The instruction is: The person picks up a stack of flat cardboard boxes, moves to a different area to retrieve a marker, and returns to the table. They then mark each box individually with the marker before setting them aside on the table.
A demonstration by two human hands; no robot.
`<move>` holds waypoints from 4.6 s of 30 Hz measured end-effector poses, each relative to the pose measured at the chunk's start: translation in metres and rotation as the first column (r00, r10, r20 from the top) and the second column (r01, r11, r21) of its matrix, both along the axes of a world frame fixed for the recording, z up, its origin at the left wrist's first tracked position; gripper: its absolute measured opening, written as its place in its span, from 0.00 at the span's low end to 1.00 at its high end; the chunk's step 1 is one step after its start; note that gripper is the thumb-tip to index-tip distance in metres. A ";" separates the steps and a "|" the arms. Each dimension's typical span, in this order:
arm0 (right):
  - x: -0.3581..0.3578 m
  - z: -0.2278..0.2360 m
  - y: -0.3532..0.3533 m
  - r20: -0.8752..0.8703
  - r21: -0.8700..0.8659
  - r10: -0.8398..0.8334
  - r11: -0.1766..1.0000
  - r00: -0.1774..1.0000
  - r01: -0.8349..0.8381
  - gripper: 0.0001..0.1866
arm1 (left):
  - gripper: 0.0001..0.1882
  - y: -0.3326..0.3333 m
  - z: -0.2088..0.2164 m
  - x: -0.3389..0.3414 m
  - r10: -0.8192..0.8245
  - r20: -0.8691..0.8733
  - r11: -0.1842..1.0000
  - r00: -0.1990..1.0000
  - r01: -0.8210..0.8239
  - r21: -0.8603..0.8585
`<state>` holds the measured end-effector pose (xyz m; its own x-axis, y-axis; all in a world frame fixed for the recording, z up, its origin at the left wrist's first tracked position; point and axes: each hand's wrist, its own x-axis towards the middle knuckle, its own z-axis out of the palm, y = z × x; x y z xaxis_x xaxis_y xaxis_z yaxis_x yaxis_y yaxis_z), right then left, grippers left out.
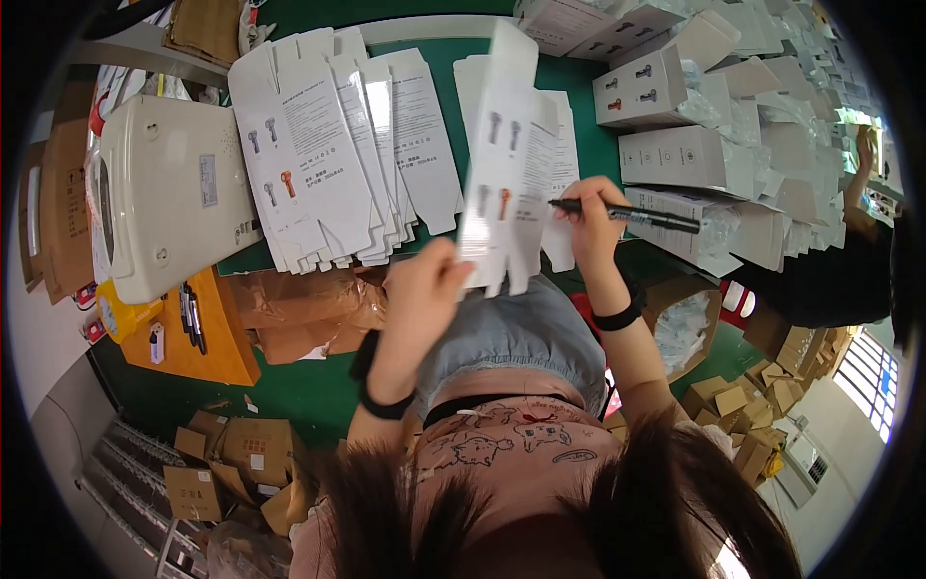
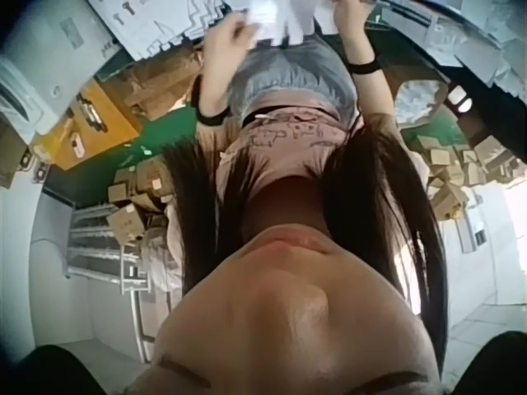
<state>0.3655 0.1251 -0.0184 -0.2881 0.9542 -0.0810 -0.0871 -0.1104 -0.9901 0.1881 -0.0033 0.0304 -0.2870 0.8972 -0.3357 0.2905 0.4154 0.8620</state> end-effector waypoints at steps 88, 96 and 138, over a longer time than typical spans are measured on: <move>-0.047 -0.037 0.032 0.393 0.102 0.031 0.992 0.919 -0.077 0.07 | 0.14 -0.005 -0.020 0.020 -0.064 -0.170 0.998 0.983 0.061 -0.022; -0.043 -0.039 0.031 0.383 0.129 0.007 0.990 0.924 -0.061 0.07 | 0.13 -0.003 -0.073 0.045 -0.077 -0.197 0.997 0.977 0.072 -0.035; -0.004 0.009 0.025 -0.020 -0.028 -0.152 0.988 0.988 0.152 0.07 | 0.13 -0.045 0.048 -0.080 0.533 -0.296 0.845 0.793 -0.478 0.240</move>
